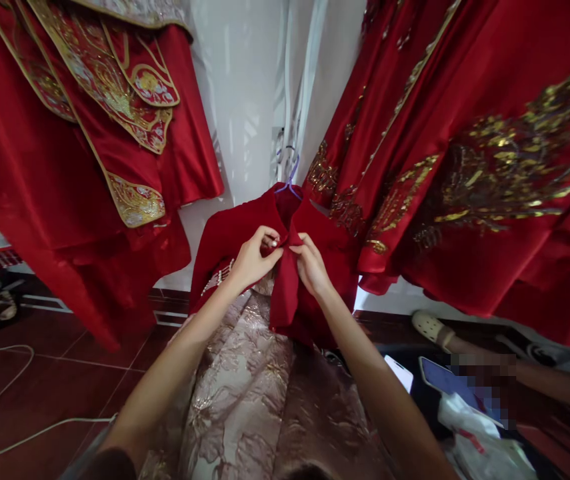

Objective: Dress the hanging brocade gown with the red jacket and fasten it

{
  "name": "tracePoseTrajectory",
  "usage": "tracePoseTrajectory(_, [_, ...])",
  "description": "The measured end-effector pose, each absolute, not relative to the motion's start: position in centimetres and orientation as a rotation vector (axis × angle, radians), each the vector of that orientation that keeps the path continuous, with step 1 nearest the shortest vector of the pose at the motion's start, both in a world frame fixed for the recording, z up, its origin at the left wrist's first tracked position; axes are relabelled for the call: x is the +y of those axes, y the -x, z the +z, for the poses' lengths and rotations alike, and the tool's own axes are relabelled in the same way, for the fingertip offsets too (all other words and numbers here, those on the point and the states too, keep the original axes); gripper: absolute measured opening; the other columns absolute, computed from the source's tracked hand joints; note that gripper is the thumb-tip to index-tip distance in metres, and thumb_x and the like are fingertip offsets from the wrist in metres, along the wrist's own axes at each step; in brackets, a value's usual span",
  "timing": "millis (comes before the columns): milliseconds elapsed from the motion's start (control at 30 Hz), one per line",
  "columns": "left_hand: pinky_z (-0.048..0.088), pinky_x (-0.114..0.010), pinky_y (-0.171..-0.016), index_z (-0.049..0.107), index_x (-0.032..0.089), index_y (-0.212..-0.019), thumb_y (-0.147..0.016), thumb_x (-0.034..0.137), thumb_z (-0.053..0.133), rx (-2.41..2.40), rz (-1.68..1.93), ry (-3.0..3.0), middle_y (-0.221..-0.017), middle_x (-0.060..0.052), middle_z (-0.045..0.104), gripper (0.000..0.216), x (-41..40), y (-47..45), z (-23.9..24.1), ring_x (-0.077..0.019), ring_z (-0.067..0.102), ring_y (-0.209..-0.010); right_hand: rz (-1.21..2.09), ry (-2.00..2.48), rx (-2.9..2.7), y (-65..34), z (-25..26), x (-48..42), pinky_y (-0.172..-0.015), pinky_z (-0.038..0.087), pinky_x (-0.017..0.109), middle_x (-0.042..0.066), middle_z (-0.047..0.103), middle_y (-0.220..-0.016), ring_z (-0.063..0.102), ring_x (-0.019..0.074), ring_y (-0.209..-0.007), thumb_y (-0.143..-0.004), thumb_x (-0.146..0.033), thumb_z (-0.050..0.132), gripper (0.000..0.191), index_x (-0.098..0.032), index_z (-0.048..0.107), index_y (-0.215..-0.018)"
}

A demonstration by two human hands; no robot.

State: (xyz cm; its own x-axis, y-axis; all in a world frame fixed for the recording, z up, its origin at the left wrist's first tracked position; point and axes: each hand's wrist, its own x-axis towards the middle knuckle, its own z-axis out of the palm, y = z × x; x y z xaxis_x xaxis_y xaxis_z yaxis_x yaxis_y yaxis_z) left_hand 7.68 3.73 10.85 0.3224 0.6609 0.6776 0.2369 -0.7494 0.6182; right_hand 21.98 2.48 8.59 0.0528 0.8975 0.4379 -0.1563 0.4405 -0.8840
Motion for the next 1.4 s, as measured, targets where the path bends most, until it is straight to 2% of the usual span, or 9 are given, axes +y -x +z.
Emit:
tracePoseTrajectory(133, [0.047,-0.027,-0.085,0.052,0.021,-0.108,-0.077,0.014,0.057,0.785,1.559,-1.971,-0.099,-0.004,0.063,0.032,2.8,-7.2,8.2,-0.0131,0.061,-0.093,1.033,0.666,-1.297,-23.2,8.1,1.8,-0.071,0.050,0.024,-0.001,0.059,-0.083,0.057,0.0124,-0.079,-0.078,-0.031,0.056,0.016,-0.024,0.060,-0.091])
tracePoseTrajectory(233, [0.049,-0.026,-0.079,0.053,0.019,-0.097,-0.077,0.019,0.061,0.824,1.647,-1.814,-0.092,-0.003,0.064,0.022,2.4,-7.5,7.4,-0.0132,0.063,-0.088,0.899,0.705,-1.386,-23.4,8.1,1.1,-0.074,0.053,0.028,0.002,0.062,-0.090,0.059,0.0153,-0.086,-0.077,-0.034,0.063,0.021,-0.024,0.063,-0.095])
tracePoseTrajectory(333, [0.050,-0.026,-0.079,0.055,0.019,-0.090,-0.077,0.021,0.060,0.809,1.567,-1.870,-0.092,-0.003,0.065,0.014,2.6,-7.7,7.5,-0.0135,0.063,-0.087,0.774,0.750,-1.457,-23.3,8.4,0.7,-0.076,0.055,0.031,0.003,0.062,-0.092,0.059,0.0167,-0.088,-0.074,-0.034,0.068,0.026,-0.024,0.063,-0.097])
tracePoseTrajectory(500, [0.049,-0.028,-0.082,0.053,0.018,-0.092,-0.077,0.019,0.061,0.794,1.563,-1.906,-0.094,-0.004,0.065,0.017,3.2,-7.3,7.8,-0.0142,0.063,-0.090,0.668,0.789,-1.504,-23.3,8.8,0.7,-0.080,0.054,0.032,0.004,0.063,-0.093,0.060,0.0163,-0.088,-0.075,-0.036,0.068,0.026,-0.022,0.063,-0.096])
tracePoseTrajectory(733, [0.048,-0.031,-0.087,0.056,0.018,-0.093,-0.077,0.017,0.060,0.813,1.469,-2.006,-0.099,-0.005,0.065,0.016,3.6,-6.7,8.4,-0.0152,0.062,-0.093,0.538,0.876,-1.514,-22.7,9.2,0.6,-0.079,0.053,0.030,0.004,0.065,-0.094,0.062,0.0156,-0.086,-0.076,-0.037,0.066,0.024,-0.022,0.063,-0.095])
tracePoseTrajectory(1067, [0.048,-0.032,-0.089,0.059,0.018,-0.092,-0.079,0.022,0.058,0.807,1.459,-2.010,-0.099,-0.006,0.066,0.014,4.1,-6.3,8.3,-0.0162,0.063,-0.094,0.476,0.908,-1.519,-22.8,8.9,0.9,-0.078,0.053,0.030,0.005,0.066,-0.096,0.063,0.0164,-0.088,-0.078,-0.038,0.064,0.025,-0.022,0.062,-0.096])
tracePoseTrajectory(1400, [0.048,-0.029,-0.085,0.057,0.018,-0.091,-0.079,0.016,0.054,0.861,1.405,-2.225,-0.096,-0.003,0.066,0.012,3.4,-5.7,9.7,-0.0141,0.062,-0.089,0.435,0.938,-1.527,-22.7,9.0,0.7,-0.078,0.053,0.031,0.004,0.067,-0.096,0.063,0.0164,-0.089,-0.078,-0.040,0.063,0.026,-0.022,0.061,-0.096])
